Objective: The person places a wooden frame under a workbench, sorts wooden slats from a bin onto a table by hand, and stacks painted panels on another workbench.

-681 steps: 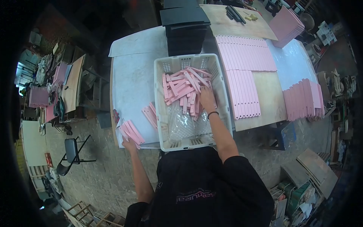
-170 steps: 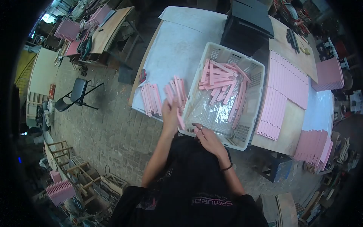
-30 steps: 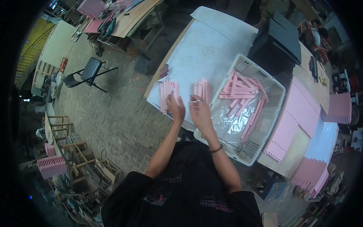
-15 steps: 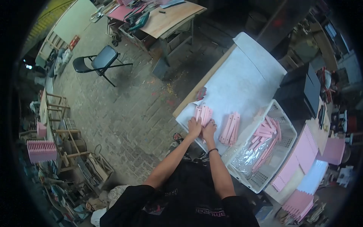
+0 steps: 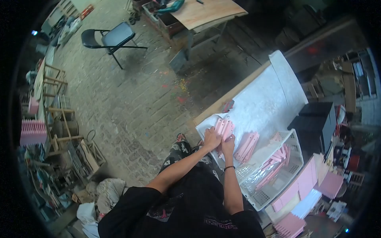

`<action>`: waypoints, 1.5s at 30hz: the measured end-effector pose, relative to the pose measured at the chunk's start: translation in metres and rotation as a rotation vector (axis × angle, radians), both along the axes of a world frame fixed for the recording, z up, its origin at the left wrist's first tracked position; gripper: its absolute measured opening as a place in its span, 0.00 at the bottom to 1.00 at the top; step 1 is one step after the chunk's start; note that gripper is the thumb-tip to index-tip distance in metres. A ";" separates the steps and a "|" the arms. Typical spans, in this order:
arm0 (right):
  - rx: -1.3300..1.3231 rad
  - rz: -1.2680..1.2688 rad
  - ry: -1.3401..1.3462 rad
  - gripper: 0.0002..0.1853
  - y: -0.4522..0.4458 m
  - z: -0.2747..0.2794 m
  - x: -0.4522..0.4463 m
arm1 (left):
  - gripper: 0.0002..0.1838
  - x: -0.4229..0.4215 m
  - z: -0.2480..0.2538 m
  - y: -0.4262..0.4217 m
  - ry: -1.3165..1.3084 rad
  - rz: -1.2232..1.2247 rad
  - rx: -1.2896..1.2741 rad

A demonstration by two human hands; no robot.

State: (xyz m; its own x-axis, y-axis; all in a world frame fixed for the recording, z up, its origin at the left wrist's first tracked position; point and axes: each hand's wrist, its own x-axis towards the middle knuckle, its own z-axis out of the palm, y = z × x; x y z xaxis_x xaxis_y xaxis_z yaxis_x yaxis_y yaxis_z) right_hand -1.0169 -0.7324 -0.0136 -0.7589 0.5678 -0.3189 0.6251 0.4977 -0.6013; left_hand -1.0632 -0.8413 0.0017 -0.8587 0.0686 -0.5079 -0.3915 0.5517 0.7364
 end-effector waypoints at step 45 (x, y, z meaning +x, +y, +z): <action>-0.472 1.271 0.358 0.31 -0.489 0.255 -0.293 | 0.36 -0.210 0.144 -0.522 0.225 0.724 1.370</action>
State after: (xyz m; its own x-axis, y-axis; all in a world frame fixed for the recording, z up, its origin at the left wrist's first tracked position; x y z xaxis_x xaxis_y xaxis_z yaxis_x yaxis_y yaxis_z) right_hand -1.3097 -1.2217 0.2419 -0.7464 -0.6646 0.0335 -0.3155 0.3091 -0.8972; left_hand -1.2735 -1.3636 0.1458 -0.9590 -0.0919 -0.2683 -0.0839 -0.8117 0.5780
